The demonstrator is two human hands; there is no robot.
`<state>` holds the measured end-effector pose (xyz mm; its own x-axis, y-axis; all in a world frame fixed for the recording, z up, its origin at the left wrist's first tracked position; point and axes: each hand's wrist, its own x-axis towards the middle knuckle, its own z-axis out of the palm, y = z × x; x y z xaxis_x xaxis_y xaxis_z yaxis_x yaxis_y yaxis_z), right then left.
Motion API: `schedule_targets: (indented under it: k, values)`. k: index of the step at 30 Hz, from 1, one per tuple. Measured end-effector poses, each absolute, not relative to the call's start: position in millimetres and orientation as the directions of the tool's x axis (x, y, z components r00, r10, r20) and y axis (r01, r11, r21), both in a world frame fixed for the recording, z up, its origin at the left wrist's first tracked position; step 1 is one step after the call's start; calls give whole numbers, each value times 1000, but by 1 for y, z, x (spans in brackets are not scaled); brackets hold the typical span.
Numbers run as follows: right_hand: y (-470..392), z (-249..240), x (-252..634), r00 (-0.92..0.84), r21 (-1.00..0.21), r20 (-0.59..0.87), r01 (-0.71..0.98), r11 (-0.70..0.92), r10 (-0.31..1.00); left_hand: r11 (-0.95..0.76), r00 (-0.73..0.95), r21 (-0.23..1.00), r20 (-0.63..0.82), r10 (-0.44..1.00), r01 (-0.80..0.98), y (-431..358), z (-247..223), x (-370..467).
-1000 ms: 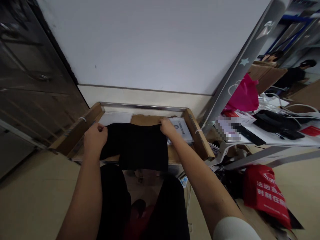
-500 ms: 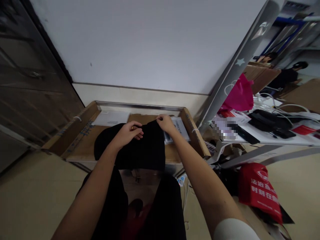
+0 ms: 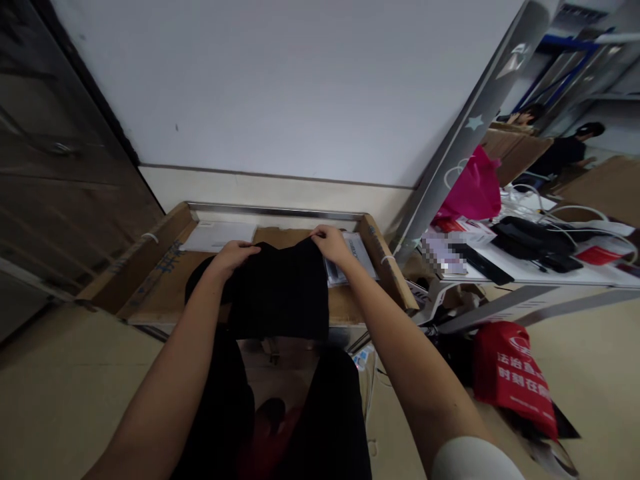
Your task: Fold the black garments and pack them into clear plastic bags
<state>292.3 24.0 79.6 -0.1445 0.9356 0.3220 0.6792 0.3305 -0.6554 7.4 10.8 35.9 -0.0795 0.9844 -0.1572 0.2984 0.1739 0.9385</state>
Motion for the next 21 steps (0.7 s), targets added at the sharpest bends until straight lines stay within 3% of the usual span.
schedule_targets:
  k: [2,6,11,14,17,21]
  values:
    - [25,81,295,-156,-663,335,661,350,929,158,-16,954,-160,987,256,12,39,8]
    - [27,82,297,-96,-705,386,611,360,918,-92,-132,969,125,983,231,17,48,8]
    - [28,89,290,68,-713,544,563,418,836,-226,-318,894,360,877,388,21,64,6]
    - [20,92,286,62,-684,601,555,474,797,-287,-309,841,454,836,459,12,74,5]
    - [1,89,289,-43,-624,588,610,488,807,-320,-195,790,476,857,522,-8,76,2]
    - [-40,73,303,-257,-505,493,694,514,831,-251,-74,740,376,924,624,-43,65,-10]
